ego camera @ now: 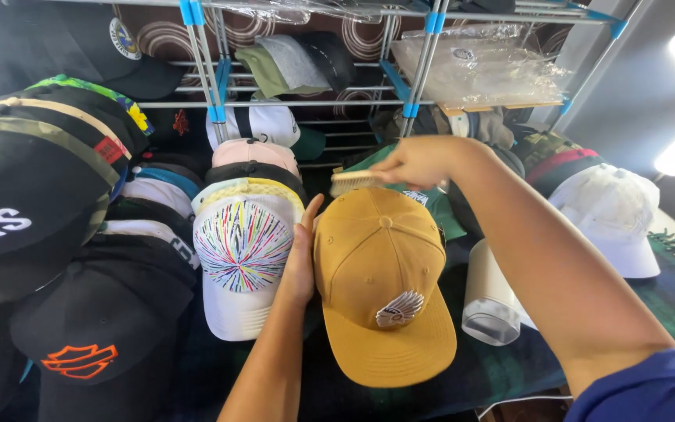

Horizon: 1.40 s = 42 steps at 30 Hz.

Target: The person is cleaning and refurbishing various baseball caps using a brush and a handheld steamer.

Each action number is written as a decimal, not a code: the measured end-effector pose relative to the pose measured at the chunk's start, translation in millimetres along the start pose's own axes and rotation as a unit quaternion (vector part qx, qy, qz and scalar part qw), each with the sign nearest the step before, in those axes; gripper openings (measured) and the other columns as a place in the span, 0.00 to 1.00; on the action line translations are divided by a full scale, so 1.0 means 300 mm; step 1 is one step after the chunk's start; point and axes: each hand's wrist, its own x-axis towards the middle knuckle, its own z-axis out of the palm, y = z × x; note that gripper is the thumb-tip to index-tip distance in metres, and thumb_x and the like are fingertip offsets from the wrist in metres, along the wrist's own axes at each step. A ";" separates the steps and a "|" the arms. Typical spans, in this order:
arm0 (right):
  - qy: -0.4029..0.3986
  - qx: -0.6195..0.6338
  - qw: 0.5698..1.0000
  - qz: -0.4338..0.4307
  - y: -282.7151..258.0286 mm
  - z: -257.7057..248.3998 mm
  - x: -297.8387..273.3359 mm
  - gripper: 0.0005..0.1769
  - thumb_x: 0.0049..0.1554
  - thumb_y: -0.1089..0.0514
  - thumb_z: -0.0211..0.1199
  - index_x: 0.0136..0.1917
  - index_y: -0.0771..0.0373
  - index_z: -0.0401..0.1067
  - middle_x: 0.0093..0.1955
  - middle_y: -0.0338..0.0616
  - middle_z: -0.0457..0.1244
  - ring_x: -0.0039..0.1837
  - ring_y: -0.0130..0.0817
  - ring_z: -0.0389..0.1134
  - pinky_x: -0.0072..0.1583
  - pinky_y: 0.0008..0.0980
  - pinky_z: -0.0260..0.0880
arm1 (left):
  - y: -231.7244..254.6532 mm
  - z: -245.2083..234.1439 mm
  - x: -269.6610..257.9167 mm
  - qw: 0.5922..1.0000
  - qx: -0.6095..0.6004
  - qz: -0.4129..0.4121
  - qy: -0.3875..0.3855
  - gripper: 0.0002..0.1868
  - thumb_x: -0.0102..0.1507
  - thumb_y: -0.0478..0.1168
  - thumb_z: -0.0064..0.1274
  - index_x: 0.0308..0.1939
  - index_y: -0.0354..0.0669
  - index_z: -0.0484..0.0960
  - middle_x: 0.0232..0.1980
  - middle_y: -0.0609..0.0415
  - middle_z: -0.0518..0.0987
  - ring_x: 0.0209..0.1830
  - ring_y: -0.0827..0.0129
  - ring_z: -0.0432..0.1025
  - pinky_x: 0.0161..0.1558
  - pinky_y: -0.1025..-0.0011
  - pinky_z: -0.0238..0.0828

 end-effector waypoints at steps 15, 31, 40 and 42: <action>-0.018 0.279 0.940 0.195 0.061 0.231 -0.520 0.29 0.65 0.52 0.43 0.78 0.47 0.62 0.34 0.53 0.66 0.31 0.41 0.66 0.34 0.37 0.73 | 0.030 0.039 0.021 0.999 -0.022 -0.025 -0.004 0.35 0.72 0.59 0.31 0.74 0.38 0.64 0.73 0.43 0.70 0.73 0.58 0.64 0.73 0.57 0.58; 0.117 0.497 0.835 0.206 -0.127 0.657 -0.704 0.44 0.61 0.57 0.45 0.87 0.41 0.35 0.21 0.49 0.59 0.25 0.37 0.60 0.42 0.34 0.69 | -0.080 0.002 0.034 0.983 -0.153 -0.081 0.057 0.36 0.69 0.64 0.36 0.68 0.40 0.69 0.68 0.48 0.74 0.71 0.62 0.66 0.72 0.65 0.61; 0.000 0.382 0.918 0.103 -0.118 0.735 -0.969 0.53 0.57 0.57 0.61 0.86 0.35 0.36 0.32 0.37 0.65 0.31 0.27 0.62 0.41 0.27 0.72 | -0.039 0.014 0.013 0.992 -0.087 -0.056 0.071 0.32 0.71 0.59 0.36 0.69 0.40 0.69 0.69 0.48 0.73 0.71 0.64 0.66 0.72 0.66 0.61; 0.010 0.390 0.903 0.180 -0.182 0.643 -0.873 0.49 0.59 0.57 0.55 0.87 0.38 0.37 0.31 0.44 0.64 0.32 0.32 0.62 0.41 0.32 0.68 | -0.025 0.009 0.001 0.992 -0.089 -0.060 0.072 0.31 0.71 0.59 0.36 0.68 0.40 0.70 0.68 0.49 0.74 0.70 0.65 0.67 0.71 0.67 0.62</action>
